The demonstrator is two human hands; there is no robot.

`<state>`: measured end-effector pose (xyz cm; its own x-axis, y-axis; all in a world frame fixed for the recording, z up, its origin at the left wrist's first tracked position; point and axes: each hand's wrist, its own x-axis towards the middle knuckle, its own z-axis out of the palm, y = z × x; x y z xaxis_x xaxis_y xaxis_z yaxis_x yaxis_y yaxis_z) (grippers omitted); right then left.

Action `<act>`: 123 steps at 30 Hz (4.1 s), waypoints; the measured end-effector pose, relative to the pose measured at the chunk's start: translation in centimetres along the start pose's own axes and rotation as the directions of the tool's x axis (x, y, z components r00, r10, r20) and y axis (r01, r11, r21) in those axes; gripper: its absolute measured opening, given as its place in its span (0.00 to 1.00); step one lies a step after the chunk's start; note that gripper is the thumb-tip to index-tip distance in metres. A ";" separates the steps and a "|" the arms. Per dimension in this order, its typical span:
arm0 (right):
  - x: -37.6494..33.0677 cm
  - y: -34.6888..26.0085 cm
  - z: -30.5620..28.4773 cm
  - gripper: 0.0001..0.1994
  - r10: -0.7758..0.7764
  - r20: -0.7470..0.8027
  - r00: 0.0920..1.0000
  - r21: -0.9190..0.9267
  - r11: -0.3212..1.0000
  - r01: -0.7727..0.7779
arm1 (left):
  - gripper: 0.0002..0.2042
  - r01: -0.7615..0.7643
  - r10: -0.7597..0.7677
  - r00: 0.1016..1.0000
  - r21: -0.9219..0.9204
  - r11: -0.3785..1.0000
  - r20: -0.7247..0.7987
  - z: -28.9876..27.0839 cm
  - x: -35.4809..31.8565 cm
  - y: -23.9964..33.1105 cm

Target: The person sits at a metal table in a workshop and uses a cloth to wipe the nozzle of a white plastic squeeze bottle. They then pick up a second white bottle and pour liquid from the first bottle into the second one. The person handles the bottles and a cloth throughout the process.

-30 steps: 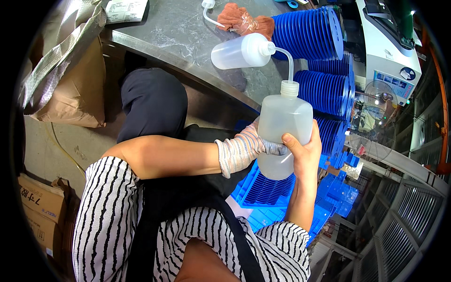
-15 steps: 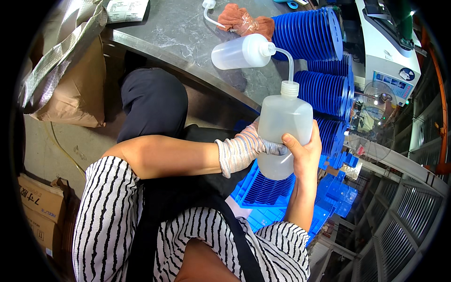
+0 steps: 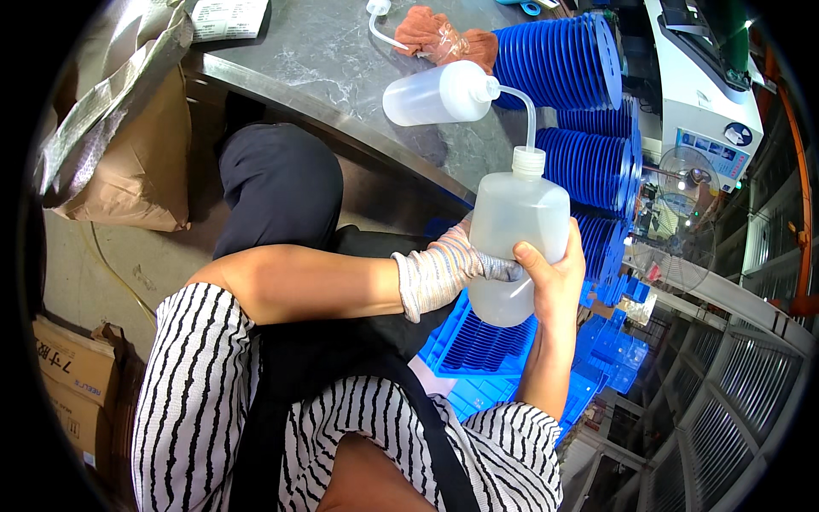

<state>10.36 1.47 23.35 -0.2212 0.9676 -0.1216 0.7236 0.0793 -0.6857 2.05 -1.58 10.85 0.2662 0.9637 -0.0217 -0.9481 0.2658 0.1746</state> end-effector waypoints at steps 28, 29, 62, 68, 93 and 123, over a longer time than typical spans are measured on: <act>0.3 0.0 -0.1 0.33 -0.006 0.013 1.000 0.000 1.000 0.006 | 0.39 0.032 -0.031 0.999 -0.074 0.997 0.011 -0.2 0.3 -0.1; 0.3 0.0 0.0 0.33 -0.010 0.016 1.000 0.007 1.000 0.010 | 0.36 0.006 -0.006 1.000 -0.063 0.998 -0.004 -0.1 0.2 -0.2; 0.0 -0.3 0.4 0.27 -0.033 0.016 0.999 -0.012 0.999 0.033 | 0.37 0.025 -0.026 0.999 -0.014 1.000 -0.043 0.0 -0.4 0.5; 0.0 -0.1 0.5 0.28 -0.041 0.007 0.999 -0.002 0.999 0.041 | 0.38 0.035 -0.036 0.999 -0.024 0.999 -0.030 -0.1 -0.6 0.6; 0.0 -0.2 0.5 0.27 -0.029 0.002 1.000 -0.017 0.999 0.029 | 0.40 0.015 -0.018 0.998 -0.056 0.998 -0.052 -0.1 -0.8 0.3; 0.5 2.5 0.9 0.24 -0.115 0.022 0.993 0.050 0.992 0.114 | 0.29 0.045 -0.045 0.999 0.029 0.999 -0.013 -0.8 -1.8 1.0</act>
<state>11.47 1.99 20.97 -0.3175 0.9465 -0.0580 0.6603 0.1768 -0.7299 0.51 -3.03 10.28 0.3064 0.9510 -0.0424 -0.9295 0.3085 0.2021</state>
